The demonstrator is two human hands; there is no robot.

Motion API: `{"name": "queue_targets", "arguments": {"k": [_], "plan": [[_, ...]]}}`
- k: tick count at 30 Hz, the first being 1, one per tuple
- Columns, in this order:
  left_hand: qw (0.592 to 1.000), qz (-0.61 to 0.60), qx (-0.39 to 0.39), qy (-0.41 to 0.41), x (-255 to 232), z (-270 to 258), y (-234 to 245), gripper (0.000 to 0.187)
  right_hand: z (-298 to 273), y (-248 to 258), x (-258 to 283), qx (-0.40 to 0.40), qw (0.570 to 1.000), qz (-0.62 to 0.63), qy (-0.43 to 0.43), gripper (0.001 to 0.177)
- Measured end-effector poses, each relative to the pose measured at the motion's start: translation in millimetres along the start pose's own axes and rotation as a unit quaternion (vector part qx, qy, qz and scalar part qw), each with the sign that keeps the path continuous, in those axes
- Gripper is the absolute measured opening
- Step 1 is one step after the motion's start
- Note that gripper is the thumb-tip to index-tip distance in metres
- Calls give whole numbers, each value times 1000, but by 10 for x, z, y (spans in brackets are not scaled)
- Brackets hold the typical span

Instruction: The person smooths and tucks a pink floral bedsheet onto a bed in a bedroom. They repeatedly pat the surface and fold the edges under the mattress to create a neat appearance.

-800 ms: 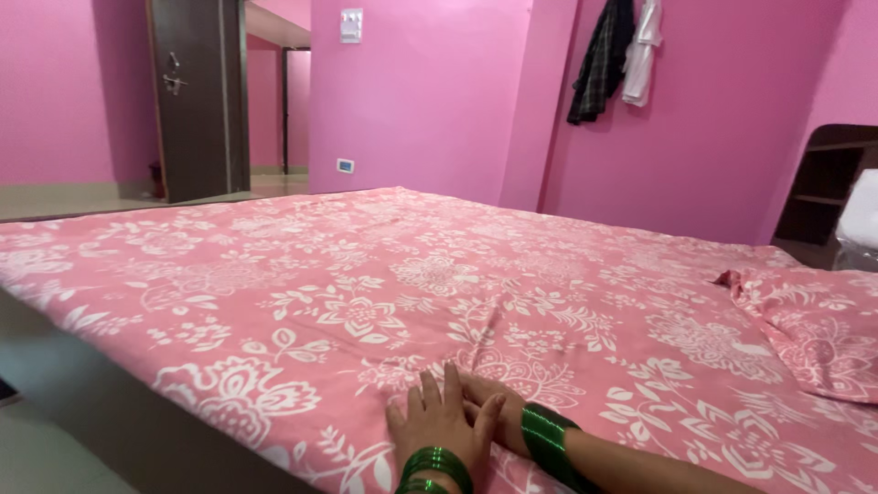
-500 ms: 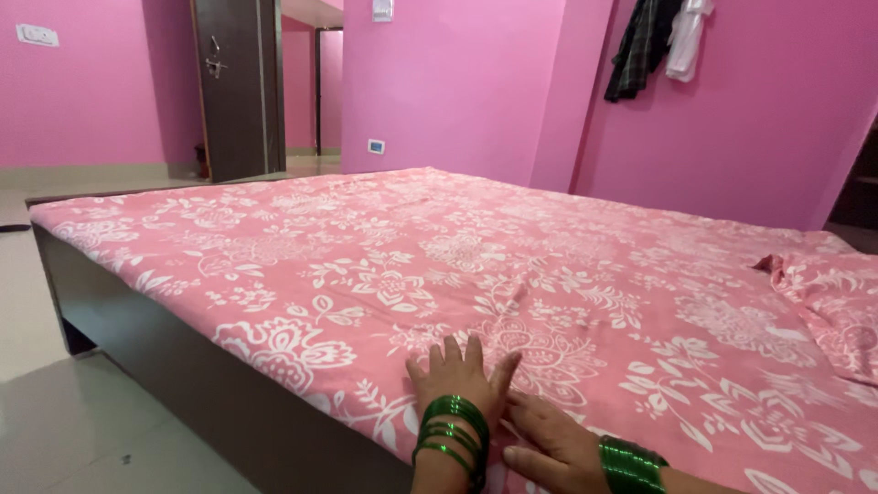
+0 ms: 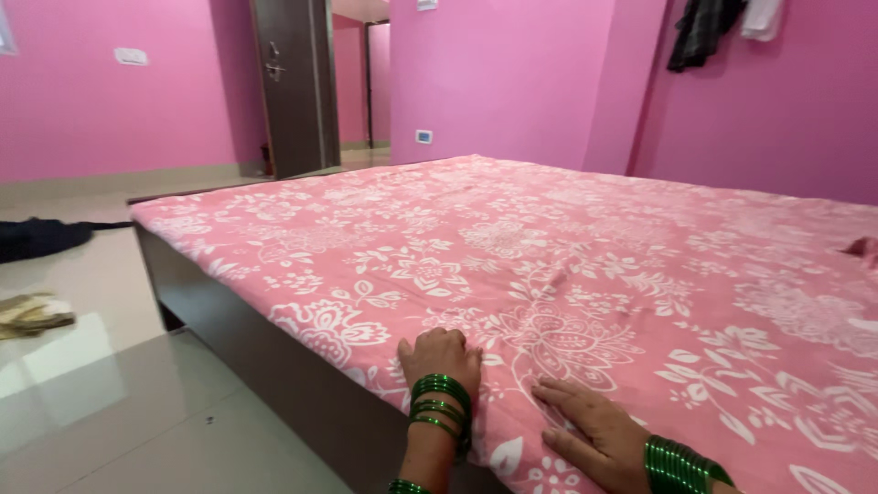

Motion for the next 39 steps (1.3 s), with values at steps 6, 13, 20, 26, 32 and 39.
{"name": "queue_targets", "arguments": {"k": [6, 13, 20, 26, 32, 39], "plan": [[1000, 3, 0, 12, 35, 6, -6, 31, 177, -364, -370, 4, 999, -32, 41, 70], [999, -41, -12, 11, 68, -2, -83, 20, 249, -567, -542, 24, 997, -65, 21, 73], [997, 24, -59, 34, 255, 127, -30, 23, 96, -288, -197, -50, 997, -7, 66, 67], [996, 38, -51, 61, 267, 78, 65, 29, 37, -41, 95, 4, 999, -15, 31, 65], [994, 81, -47, 58, 307, 103, -52, 22, -50, 262, 410, 5, 1000, -4, 21, 59], [993, 33, -31, 110, 450, 93, 134, 27, -75, 296, 414, 10, 1000, -4, 7, 59]]}}
Point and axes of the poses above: each hand's wrist, its own z-axis towards the middle knuckle, its own y-axis out of the back of the hand, x = y × z, the point moved 8 cm from there along z, towards the middle knuckle, and after that the axes turned 11 degrees about -z, right-handed, at the moved point
